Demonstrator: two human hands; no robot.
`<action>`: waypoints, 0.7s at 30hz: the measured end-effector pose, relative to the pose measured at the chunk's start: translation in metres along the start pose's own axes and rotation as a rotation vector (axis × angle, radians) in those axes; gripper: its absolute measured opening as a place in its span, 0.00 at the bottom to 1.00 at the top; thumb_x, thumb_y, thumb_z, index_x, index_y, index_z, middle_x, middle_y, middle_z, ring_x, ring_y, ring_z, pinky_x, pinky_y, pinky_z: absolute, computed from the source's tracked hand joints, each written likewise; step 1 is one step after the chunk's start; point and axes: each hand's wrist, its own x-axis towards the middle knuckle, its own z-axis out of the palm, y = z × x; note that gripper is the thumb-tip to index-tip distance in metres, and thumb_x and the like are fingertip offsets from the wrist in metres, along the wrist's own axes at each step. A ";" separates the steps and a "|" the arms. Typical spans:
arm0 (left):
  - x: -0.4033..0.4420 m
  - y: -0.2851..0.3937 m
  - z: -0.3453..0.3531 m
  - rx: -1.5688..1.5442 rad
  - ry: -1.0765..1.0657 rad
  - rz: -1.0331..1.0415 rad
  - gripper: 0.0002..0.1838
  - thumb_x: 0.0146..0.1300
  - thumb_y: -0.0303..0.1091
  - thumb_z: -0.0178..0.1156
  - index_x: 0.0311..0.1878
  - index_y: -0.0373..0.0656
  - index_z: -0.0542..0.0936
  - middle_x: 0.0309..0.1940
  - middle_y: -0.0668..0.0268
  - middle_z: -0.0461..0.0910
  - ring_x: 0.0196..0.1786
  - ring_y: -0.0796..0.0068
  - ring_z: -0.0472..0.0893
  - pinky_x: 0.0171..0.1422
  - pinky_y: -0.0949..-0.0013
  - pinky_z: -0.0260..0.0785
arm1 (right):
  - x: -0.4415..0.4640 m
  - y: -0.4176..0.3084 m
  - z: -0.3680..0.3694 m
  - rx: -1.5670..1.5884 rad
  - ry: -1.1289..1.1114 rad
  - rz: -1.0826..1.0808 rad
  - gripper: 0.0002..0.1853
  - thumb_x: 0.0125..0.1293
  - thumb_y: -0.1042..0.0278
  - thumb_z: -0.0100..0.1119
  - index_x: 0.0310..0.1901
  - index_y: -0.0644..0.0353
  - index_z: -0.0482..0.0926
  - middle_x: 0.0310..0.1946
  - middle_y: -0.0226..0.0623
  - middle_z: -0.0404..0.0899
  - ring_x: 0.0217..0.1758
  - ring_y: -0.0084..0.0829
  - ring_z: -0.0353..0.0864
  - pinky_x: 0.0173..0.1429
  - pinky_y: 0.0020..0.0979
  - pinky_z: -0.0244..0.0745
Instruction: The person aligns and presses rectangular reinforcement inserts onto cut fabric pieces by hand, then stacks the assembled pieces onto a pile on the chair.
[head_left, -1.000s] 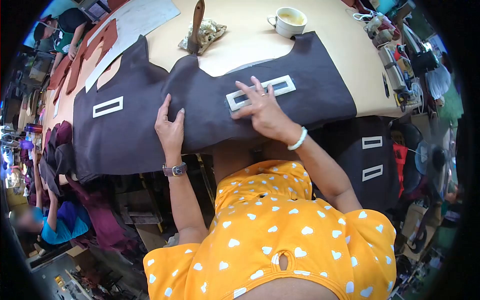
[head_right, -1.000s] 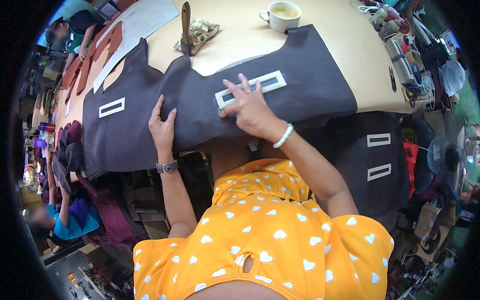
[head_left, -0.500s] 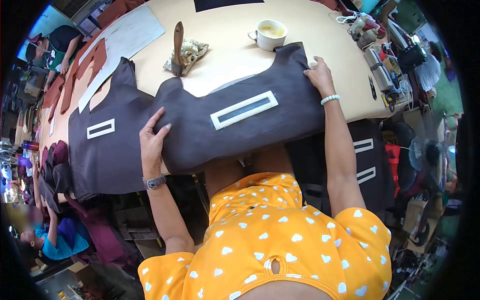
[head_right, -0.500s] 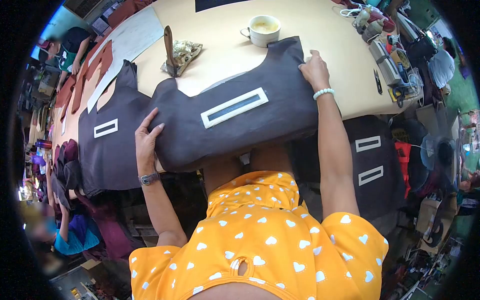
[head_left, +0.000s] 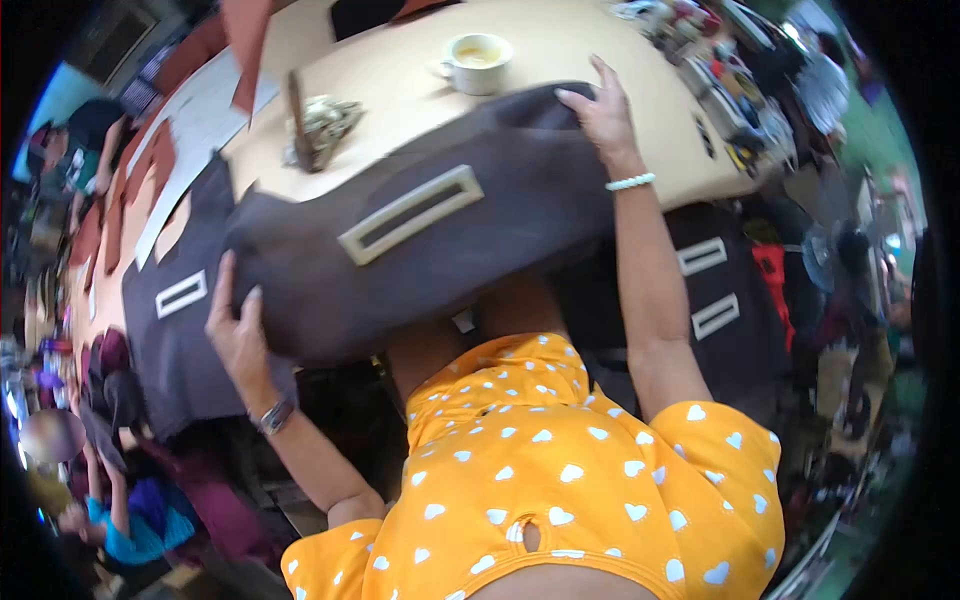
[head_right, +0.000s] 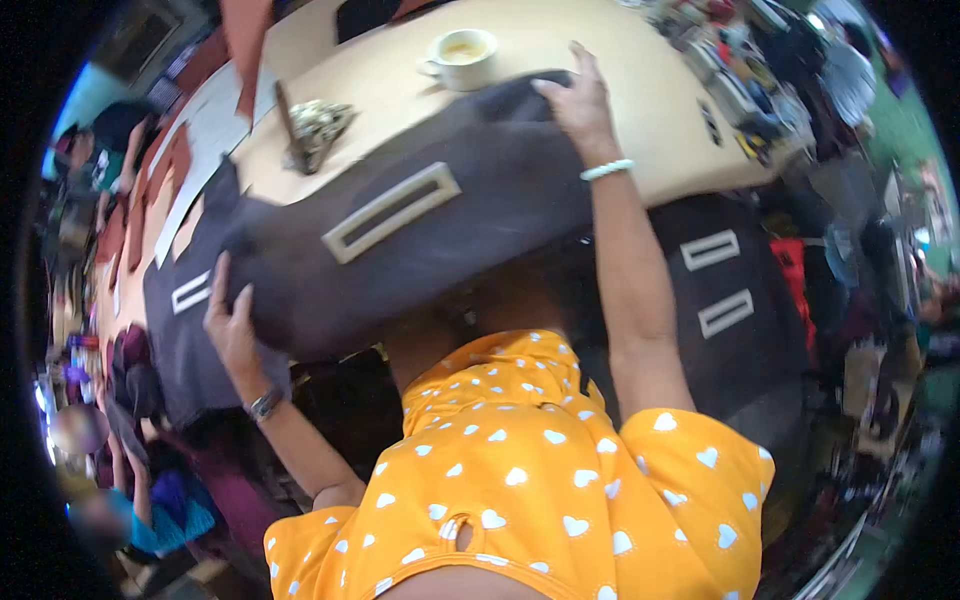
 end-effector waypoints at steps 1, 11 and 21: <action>-0.002 0.000 -0.002 -0.002 0.027 0.032 0.26 0.55 0.16 0.51 0.61 0.31 0.68 0.60 0.57 0.70 0.63 0.70 0.68 0.67 0.72 0.55 | -0.009 -0.020 -0.007 0.066 0.022 -0.035 0.37 0.50 0.71 0.68 0.60 0.72 0.61 0.58 0.57 0.66 0.61 0.44 0.68 0.64 0.35 0.65; -0.057 0.032 0.096 -0.340 -0.669 -0.022 0.30 0.52 0.19 0.51 0.63 0.34 0.66 0.60 0.58 0.70 0.61 0.72 0.70 0.64 0.72 0.60 | -0.182 0.007 -0.232 -0.388 0.178 0.154 0.38 0.51 0.77 0.64 0.65 0.65 0.59 0.64 0.46 0.63 0.67 0.37 0.62 0.68 0.35 0.60; -0.221 0.147 0.249 -0.531 -1.700 0.429 0.30 0.55 0.18 0.56 0.63 0.44 0.68 0.34 0.53 0.79 0.36 0.68 0.81 0.44 0.70 0.70 | -0.404 -0.092 -0.548 -0.974 0.500 0.943 0.39 0.48 0.87 0.50 0.66 0.66 0.57 0.56 0.51 0.72 0.53 0.35 0.75 0.56 0.29 0.68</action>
